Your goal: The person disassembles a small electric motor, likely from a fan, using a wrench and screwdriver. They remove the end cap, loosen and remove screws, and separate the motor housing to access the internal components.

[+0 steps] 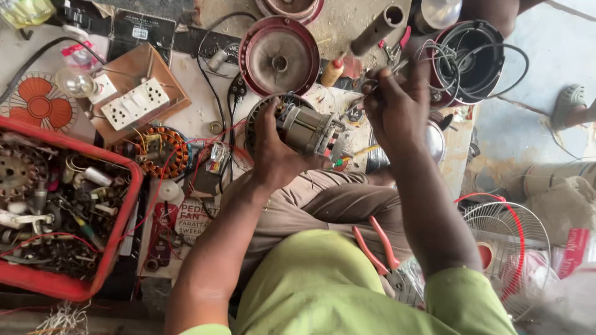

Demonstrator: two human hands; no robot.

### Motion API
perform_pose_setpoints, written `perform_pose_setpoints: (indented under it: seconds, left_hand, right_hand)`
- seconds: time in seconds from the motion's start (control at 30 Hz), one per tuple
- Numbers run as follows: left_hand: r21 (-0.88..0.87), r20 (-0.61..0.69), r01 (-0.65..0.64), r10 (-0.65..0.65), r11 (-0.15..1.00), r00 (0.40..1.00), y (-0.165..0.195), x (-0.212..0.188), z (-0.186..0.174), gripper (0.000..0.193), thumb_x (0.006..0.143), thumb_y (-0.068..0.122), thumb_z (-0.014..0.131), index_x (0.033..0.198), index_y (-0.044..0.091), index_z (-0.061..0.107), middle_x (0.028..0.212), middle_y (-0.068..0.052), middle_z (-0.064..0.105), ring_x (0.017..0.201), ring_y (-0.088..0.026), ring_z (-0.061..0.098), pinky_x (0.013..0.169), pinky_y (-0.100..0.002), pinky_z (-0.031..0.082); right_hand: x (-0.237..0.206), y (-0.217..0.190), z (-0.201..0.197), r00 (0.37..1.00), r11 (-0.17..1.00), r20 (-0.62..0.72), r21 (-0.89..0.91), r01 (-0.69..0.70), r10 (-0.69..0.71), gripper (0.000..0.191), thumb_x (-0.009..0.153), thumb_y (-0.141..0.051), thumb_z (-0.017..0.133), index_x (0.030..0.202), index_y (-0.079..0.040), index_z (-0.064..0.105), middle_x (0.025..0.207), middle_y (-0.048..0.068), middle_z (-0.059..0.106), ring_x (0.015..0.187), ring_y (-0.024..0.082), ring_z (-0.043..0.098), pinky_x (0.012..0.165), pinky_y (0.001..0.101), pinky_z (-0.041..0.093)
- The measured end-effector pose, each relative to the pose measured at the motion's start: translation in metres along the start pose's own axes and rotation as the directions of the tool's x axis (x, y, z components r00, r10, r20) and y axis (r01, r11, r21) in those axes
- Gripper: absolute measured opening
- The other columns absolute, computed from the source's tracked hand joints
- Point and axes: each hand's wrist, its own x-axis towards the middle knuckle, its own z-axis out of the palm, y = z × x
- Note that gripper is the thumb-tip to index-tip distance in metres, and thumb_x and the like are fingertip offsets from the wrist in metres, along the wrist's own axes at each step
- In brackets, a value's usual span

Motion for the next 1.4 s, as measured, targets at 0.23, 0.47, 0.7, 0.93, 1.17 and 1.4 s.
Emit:
perform_pose_setpoints:
  seconds: [0.23,0.47,0.7,0.93,1.17,1.4]
  left_hand:
    - [-0.039,-0.021,-0.004,0.004,0.999,1.0,0.005,0.0,-0.001,0.142,0.05,0.049,0.104,0.157,0.0,0.025,0.151,-0.024,0.042,0.142,-0.039,0.045,0.12,-0.049,0.041]
    - [-0.03,-0.024,-0.005,0.004,1.0,1.0,0.014,0.004,-0.004,0.142,0.047,0.043,0.106,0.156,0.002,0.024,0.15,-0.024,0.039,0.14,-0.04,0.044,0.117,-0.05,0.04]
    - [-0.035,-0.002,0.005,-0.006,0.999,1.0,0.008,0.002,-0.003,0.142,0.048,0.04,0.107,0.156,0.002,0.023,0.151,-0.026,0.036,0.142,-0.042,0.04,0.118,-0.052,0.037]
    - [-0.011,-0.018,-0.028,0.028,1.0,0.999,-0.006,0.0,0.001,0.137,0.058,0.039,0.105,0.159,-0.001,0.022,0.156,-0.025,0.037,0.147,-0.04,0.04,0.125,-0.05,0.036]
    - [-0.035,-0.002,-0.015,0.015,0.999,1.0,-0.005,-0.003,0.001,0.145,0.051,0.053,0.102,0.159,-0.001,0.022,0.154,-0.026,0.036,0.146,-0.039,0.039,0.123,-0.05,0.036]
    - [0.023,-0.012,-0.003,0.003,1.0,1.0,-0.001,0.001,-0.001,0.144,0.047,0.055,0.101,0.155,-0.002,0.024,0.152,-0.028,0.037,0.143,-0.043,0.039,0.119,-0.052,0.036]
  right_hand:
    - [-0.044,-0.027,0.039,0.757,0.583,0.638,-0.566,0.583,-0.139,0.018,0.107,0.002,0.059,0.124,-0.003,0.063,0.093,0.009,0.071,0.076,0.014,0.068,0.069,0.0288,0.056]
    - [-0.045,-0.025,0.045,0.582,0.567,0.796,-0.406,0.717,-0.167,0.029,0.103,0.007,0.06,0.13,-0.003,0.061,0.108,0.014,0.073,0.097,0.023,0.076,0.084,0.0341,0.061]
    - [-0.043,-0.026,0.045,0.547,0.612,0.836,-0.406,0.679,-0.052,0.036,0.094,0.012,0.058,0.126,-0.004,0.063,0.121,0.015,0.071,0.11,0.03,0.074,0.093,0.0377,0.061]
    - [-0.043,-0.022,0.046,0.476,0.624,0.88,-0.374,0.686,0.005,0.032,0.09,0.011,0.067,0.119,-0.005,0.069,0.111,0.014,0.072,0.106,0.029,0.073,0.089,0.0376,0.06]
    - [-0.002,0.011,0.011,0.973,0.956,0.046,-0.202,-0.213,0.227,0.039,0.103,0.006,0.051,0.14,-0.005,0.054,0.094,0.01,0.067,0.08,0.019,0.063,0.067,0.0286,0.053]
    - [-0.006,-0.008,0.002,0.999,0.986,0.029,0.164,-0.03,0.025,0.055,0.105,0.006,0.05,0.156,-0.011,0.038,0.095,0.009,0.061,0.082,0.017,0.061,0.061,0.0227,0.047]
